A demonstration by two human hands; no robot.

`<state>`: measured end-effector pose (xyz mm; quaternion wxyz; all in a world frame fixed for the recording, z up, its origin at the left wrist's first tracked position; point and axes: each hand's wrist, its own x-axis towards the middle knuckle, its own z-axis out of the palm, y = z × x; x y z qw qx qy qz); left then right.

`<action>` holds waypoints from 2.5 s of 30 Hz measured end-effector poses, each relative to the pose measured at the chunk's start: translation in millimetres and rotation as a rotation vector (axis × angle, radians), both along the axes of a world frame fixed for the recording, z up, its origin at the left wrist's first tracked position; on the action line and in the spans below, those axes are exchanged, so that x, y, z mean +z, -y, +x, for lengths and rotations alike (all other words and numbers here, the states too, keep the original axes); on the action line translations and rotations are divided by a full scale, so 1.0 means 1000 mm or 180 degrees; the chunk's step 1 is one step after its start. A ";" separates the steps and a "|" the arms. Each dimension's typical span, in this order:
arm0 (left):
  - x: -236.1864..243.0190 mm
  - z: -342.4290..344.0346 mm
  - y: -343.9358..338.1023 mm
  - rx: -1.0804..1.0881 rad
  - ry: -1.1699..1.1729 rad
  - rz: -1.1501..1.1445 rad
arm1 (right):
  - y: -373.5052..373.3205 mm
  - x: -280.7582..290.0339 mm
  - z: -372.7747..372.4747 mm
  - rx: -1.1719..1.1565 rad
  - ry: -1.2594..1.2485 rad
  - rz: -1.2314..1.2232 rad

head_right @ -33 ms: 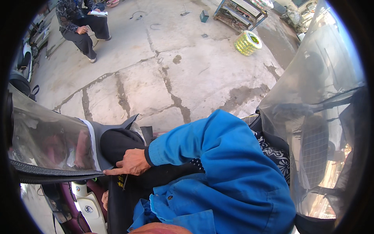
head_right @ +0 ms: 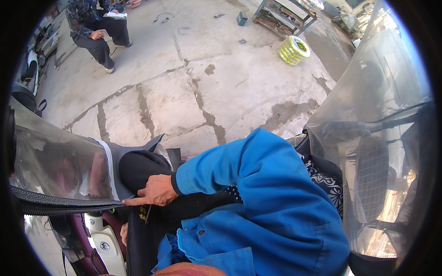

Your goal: The person sews a black fabric enclosure attached to a scooter using a needle and thread. They repeatedly pull the needle through the fabric along the edge, securing the enclosure to the vehicle frame.

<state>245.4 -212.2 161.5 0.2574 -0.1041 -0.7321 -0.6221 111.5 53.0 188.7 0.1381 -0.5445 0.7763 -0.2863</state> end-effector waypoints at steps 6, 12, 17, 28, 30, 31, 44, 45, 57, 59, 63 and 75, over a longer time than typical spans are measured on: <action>0.004 -0.015 -0.016 -0.0420 0.0259 -0.0003 | 0.003 0.000 0.001 -0.0084 0.0061 0.0032; 0.005 -0.025 -0.007 -0.1414 0.0127 0.0787 | 0.004 0.002 -0.001 -0.0231 0.0174 0.0157; 0.011 -0.031 0.002 -0.1863 0.0308 0.1327 | 0.007 -0.002 -0.009 -0.0622 0.0736 -0.0130; 0.052 -0.020 0.001 -0.1648 0.0833 0.1696 | 0.003 -0.009 -0.034 -0.1527 0.1304 -0.0737; 0.059 -0.026 0.007 -0.1761 0.0789 0.1715 | 0.002 -0.006 -0.036 -0.1629 0.1465 -0.0665; 0.064 -0.028 0.012 -0.1870 0.0786 0.1705 | 0.001 -0.004 -0.037 -0.1700 0.1534 -0.0565; 0.138 -0.027 0.024 -0.2243 0.1923 0.1568 | -0.005 -0.019 -0.053 -0.1719 0.1283 -0.0564; 0.137 -0.025 0.020 -0.2170 0.1961 0.1546 | -0.005 -0.018 -0.053 -0.1679 0.1255 -0.0587; 0.130 -0.035 0.022 -0.2165 0.2918 0.1595 | 0.006 -0.015 -0.048 -0.1692 0.1582 -0.0892; 0.123 -0.039 0.027 -0.2569 0.2494 0.1830 | 0.006 -0.022 -0.051 -0.1869 0.1487 -0.1129; 0.112 -0.027 0.027 -0.2338 0.1899 0.1649 | 0.004 -0.040 -0.057 -0.2196 0.1734 -0.1373; 0.205 -0.046 0.021 -0.0120 0.1742 -0.0457 | 0.007 -0.010 -0.034 -0.2409 0.2333 -0.1229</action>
